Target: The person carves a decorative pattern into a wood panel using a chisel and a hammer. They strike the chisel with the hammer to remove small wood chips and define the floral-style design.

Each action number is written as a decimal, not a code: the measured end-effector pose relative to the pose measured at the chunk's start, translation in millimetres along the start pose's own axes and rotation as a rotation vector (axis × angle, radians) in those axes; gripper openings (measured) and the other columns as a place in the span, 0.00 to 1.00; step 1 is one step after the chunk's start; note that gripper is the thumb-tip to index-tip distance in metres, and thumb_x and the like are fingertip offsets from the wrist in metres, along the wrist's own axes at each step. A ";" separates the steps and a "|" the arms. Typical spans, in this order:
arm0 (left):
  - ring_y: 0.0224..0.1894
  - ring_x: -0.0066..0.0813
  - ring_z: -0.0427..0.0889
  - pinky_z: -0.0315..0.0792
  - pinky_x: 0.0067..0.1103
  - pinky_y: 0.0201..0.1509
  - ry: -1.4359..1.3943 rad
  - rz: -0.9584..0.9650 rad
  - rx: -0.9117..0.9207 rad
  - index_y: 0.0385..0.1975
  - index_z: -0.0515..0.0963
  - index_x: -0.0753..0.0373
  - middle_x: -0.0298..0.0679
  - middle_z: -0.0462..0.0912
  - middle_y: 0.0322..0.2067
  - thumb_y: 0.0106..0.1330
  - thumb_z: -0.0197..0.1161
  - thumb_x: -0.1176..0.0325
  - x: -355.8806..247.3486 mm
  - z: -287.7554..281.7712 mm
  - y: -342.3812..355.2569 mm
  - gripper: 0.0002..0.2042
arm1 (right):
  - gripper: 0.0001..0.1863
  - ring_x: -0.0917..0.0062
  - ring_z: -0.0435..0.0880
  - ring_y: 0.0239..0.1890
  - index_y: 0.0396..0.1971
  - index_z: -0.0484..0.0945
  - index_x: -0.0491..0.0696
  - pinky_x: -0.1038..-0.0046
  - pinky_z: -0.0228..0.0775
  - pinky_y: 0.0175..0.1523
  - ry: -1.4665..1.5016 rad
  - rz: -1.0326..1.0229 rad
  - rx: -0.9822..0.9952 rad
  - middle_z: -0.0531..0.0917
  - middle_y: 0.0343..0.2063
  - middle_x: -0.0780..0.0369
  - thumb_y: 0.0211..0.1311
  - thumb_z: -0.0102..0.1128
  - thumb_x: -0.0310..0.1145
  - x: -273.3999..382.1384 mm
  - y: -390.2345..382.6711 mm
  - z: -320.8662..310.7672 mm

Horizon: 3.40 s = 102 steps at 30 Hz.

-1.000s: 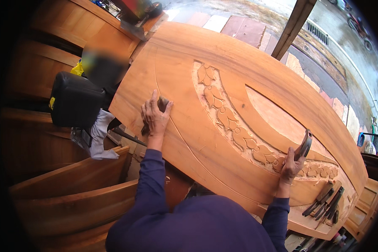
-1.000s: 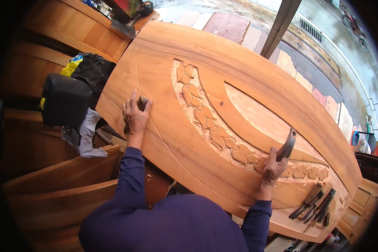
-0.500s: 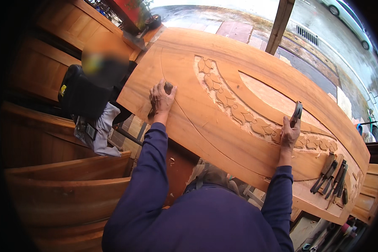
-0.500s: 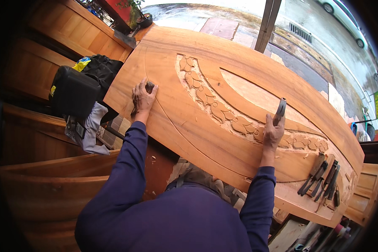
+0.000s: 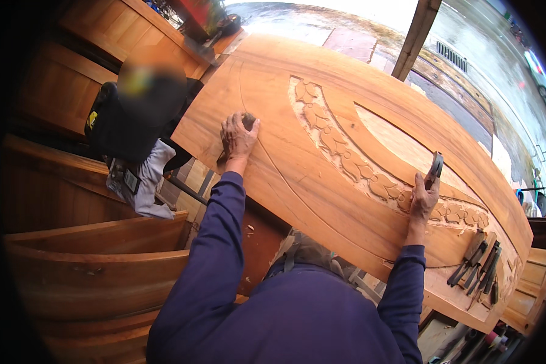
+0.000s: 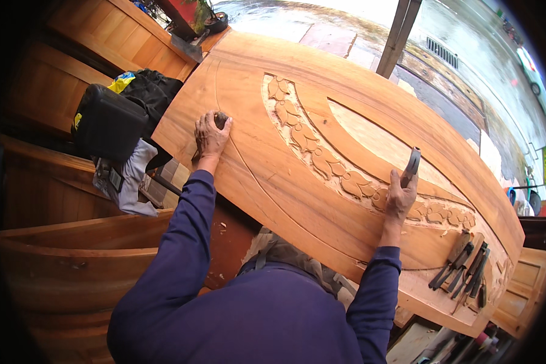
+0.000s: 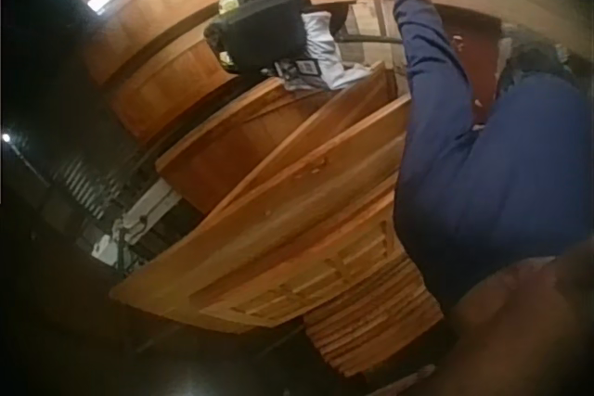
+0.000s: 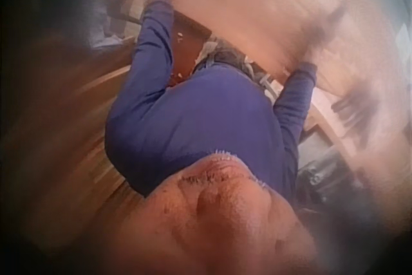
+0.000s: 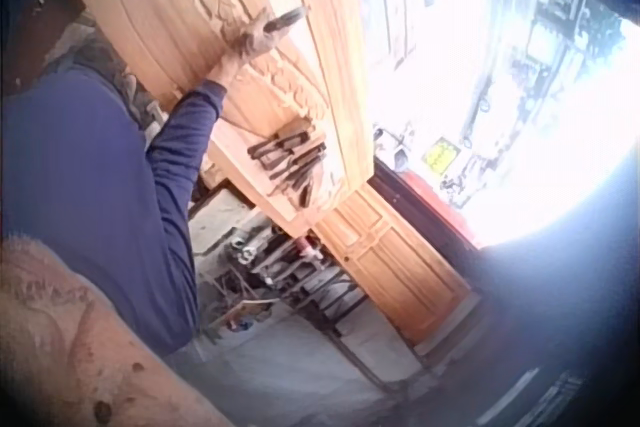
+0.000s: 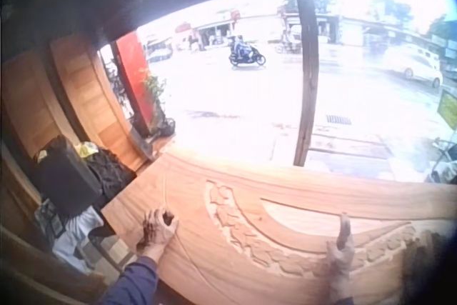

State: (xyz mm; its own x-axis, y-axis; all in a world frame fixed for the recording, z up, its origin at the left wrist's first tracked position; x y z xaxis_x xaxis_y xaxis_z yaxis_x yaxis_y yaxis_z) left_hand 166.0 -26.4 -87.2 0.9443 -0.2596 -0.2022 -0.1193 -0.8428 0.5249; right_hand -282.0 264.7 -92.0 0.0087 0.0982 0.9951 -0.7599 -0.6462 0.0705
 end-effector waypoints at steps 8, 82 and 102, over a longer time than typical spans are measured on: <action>0.49 0.54 0.78 0.72 0.43 0.56 0.020 0.004 0.015 0.46 0.77 0.64 0.51 0.81 0.43 0.63 0.71 0.49 -3.6 2.0 3.3 0.24 | 0.31 0.92 0.61 0.17 0.72 0.66 0.45 0.85 0.54 0.19 -0.080 -0.019 -0.001 0.72 0.28 0.73 0.71 0.62 0.26 9.5 0.1 3.7; 0.19 0.20 0.71 0.68 0.20 0.22 -1.727 -0.461 0.028 0.58 0.69 0.60 0.32 0.73 0.23 0.78 0.54 0.46 -192.4 -18.2 52.8 0.24 | 0.28 0.56 0.79 0.48 0.56 0.79 0.44 0.59 0.73 0.55 -1.099 -0.199 0.269 0.81 0.46 0.53 0.55 0.78 0.31 68.2 -139.1 -64.9; 0.17 0.19 0.68 0.61 0.17 0.16 -1.844 -0.580 -0.328 0.39 0.67 0.51 0.30 0.68 0.19 0.70 0.69 0.56 -128.8 92.5 163.3 0.15 | 0.17 0.59 0.85 0.33 0.49 0.79 0.43 0.64 0.78 0.42 -1.123 0.057 0.244 0.84 0.34 0.53 0.60 0.70 0.27 68.1 -131.0 -57.0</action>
State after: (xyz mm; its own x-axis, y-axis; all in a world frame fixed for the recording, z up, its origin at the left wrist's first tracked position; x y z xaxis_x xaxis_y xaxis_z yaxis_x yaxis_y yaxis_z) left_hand -3.6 -174.2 -51.9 -0.6035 -0.3060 -0.7363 0.2929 -0.9439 0.1522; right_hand -219.0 399.1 -37.3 0.6460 -0.5866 0.4885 -0.6329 -0.7694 -0.0869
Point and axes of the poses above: each hand's wrist, its own y-axis towards the middle knuckle, its own z-axis out of the palm, x = y × z, the point moved 2 cm from there along y, towards the middle knuckle
